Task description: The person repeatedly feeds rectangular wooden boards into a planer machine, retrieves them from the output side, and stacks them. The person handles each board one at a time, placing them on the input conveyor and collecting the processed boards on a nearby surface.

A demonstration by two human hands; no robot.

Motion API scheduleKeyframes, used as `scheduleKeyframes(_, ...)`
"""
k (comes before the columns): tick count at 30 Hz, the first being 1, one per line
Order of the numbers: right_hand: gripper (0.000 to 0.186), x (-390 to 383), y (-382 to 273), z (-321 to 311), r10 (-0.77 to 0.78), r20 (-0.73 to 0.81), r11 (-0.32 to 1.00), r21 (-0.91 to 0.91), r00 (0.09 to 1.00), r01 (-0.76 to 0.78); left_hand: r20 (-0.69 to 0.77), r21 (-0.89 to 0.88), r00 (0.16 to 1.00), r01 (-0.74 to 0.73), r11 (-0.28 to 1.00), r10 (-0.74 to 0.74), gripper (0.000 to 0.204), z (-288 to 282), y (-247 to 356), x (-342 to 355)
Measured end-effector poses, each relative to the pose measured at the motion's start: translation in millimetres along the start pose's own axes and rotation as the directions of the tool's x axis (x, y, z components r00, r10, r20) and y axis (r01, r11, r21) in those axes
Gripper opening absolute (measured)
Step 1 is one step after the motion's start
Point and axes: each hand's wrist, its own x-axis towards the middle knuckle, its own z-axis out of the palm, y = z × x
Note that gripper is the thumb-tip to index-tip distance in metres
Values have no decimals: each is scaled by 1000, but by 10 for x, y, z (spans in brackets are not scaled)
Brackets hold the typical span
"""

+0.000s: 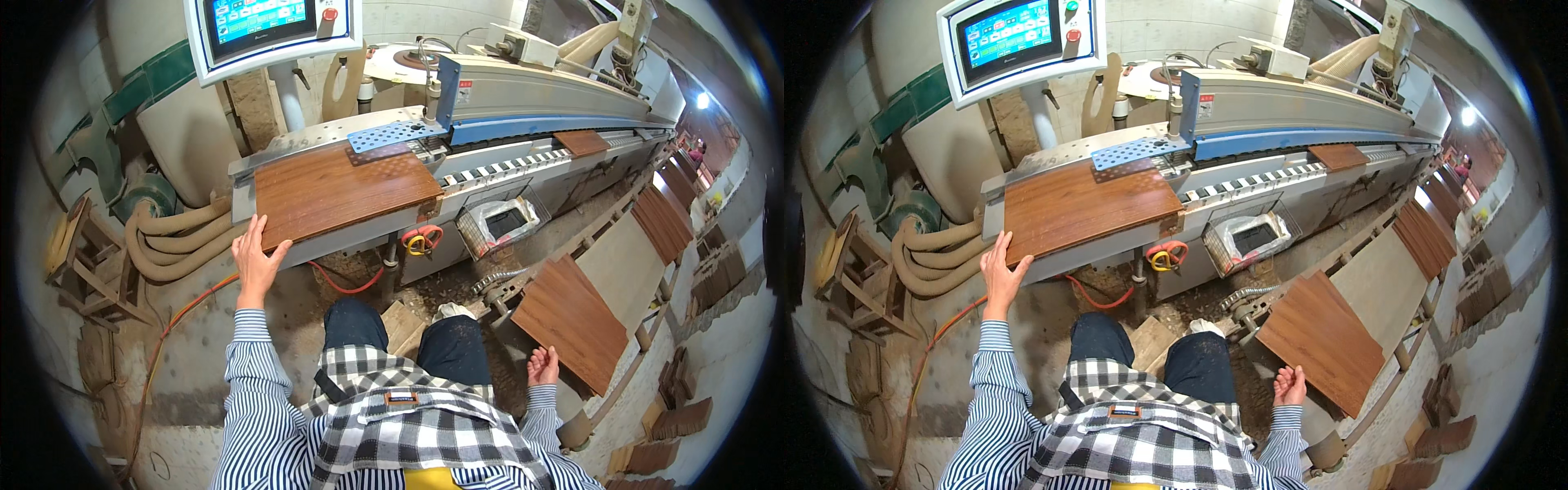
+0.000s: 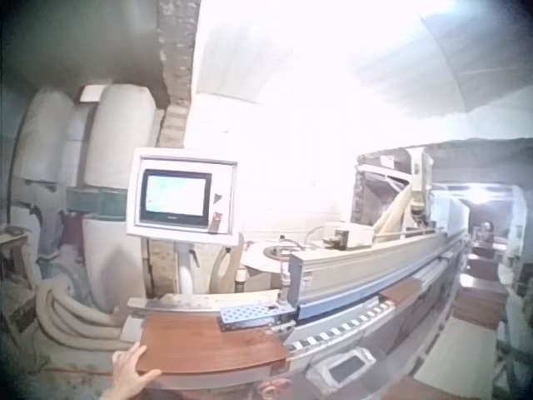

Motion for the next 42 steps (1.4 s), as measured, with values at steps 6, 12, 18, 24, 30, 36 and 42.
scheduleKeyframes(6,41,-91,120,28,2,-77,988,156,997,10,72,-110,997,3,994,5,66,-89,-46,10)
scheduleKeyframes(12,45,27,92,-125,-18,-150,971,234,989,53,129,-268,991,66,961,-32,58,-205,-80,5)
scheduleKeyframes(18,45,0,46,-116,0,-180,964,261,984,48,127,-237,991,61,970,-32,55,-215,-100,7)
scheduleKeyframes(24,49,-2,-19,-132,-46,-247,960,257,968,112,185,-262,981,102,960,-54,58,-269,-42,69)
scheduleKeyframes(30,46,55,-75,-235,-18,-316,934,333,949,129,165,-116,986,26,993,-6,60,-191,79,124)
scheduleKeyframes(36,56,138,-101,-364,-30,-321,918,366,946,154,171,-54,984,-33,998,42,61,-37,309,208)
scheduleKeyframes(42,42,206,-125,-546,-102,-316,935,292,943,199,151,-49,982,-108,993,114,61,288,596,309)
